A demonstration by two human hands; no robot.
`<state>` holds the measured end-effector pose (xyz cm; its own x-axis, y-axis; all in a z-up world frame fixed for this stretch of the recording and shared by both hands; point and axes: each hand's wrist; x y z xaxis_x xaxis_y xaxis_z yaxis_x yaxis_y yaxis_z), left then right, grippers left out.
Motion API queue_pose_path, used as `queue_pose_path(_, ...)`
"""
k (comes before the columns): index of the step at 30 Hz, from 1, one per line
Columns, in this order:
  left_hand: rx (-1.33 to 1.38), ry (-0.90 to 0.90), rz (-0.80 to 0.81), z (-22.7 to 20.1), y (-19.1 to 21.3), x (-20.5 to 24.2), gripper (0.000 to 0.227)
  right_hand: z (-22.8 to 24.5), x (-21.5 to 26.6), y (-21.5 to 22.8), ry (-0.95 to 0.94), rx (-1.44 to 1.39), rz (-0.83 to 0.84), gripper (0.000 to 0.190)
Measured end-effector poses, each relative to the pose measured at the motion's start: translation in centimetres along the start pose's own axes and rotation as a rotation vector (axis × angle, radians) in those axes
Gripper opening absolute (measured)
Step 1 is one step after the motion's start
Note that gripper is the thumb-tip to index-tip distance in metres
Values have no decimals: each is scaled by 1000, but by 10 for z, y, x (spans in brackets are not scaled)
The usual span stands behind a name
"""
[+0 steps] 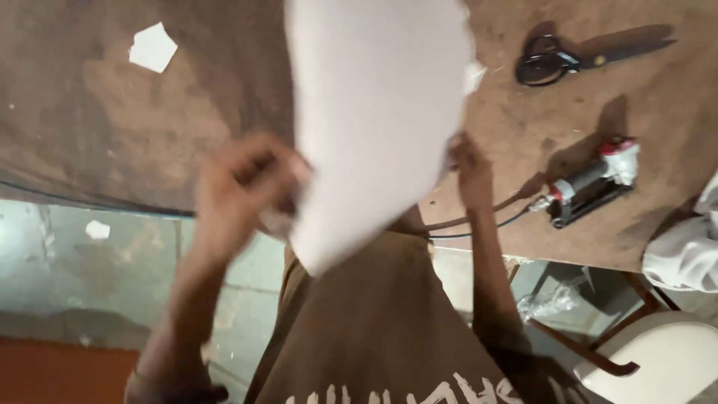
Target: The person covers a wooden board with white fabric, using scissors to trim the excess and a staple gun to secure the fabric to the back of the board.
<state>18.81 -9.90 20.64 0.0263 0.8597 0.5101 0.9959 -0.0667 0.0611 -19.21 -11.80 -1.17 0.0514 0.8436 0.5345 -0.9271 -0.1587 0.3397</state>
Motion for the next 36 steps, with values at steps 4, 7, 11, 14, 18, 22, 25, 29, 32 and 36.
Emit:
queue_pose_path(4, 44, -537, 230, -47, -84, 33, 94, 90, 113, 5, 154, -80, 17, 82)
queue_pose_path(7, 201, -92, 314, -57, -130, 32, 83, 158, 184, 33, 787, -375, 206, 107)
queue_pose_path(11, 450, -25, 543, -41, -167, 31, 47, 184, 226, 69, 734, -190, 160, 110)
queue_pose_path(14, 242, -317, 627, -29, -173, 33, 31, 164, 232, 84, 588, -154, 50, 102)
queue_pose_path(18, 265, -884, 535, -37, -187, -2, 48, 148, 225, 100, 595, -193, -10, 94)
queue_pose_path(22, -392, -1239, -175, -64, -197, -65, 61, 152, 223, 105, 643, -200, 74, 102)
queue_pose_path(25, -662, -1546, -193, -90, -195, -107, 50, 151, 224, 98, 738, -67, 51, 109)
queue_pose_path(29, -378, -1636, -222, -90, -202, -130, 38, 118, 207, 90, 766, -44, -131, 89)
queue_pose_path(32, 3, -1416, -314, -73, -204, -145, 27, 74, 181, 91, 659, -382, -211, 68)
queue_pose_path(36, 272, -1157, -264, -57, -191, -168, 12, 30, 165, 109, 493, -748, -271, 39)
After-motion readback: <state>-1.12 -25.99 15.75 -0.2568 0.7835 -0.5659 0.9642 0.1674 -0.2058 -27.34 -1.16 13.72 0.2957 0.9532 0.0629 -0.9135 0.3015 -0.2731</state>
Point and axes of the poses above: each hand's wrist, its own x-axis away from the middle knuckle, its own y-axis out of the back of the hand, z = x × y, and after that the axes turned 3 degrees about z, right-handed
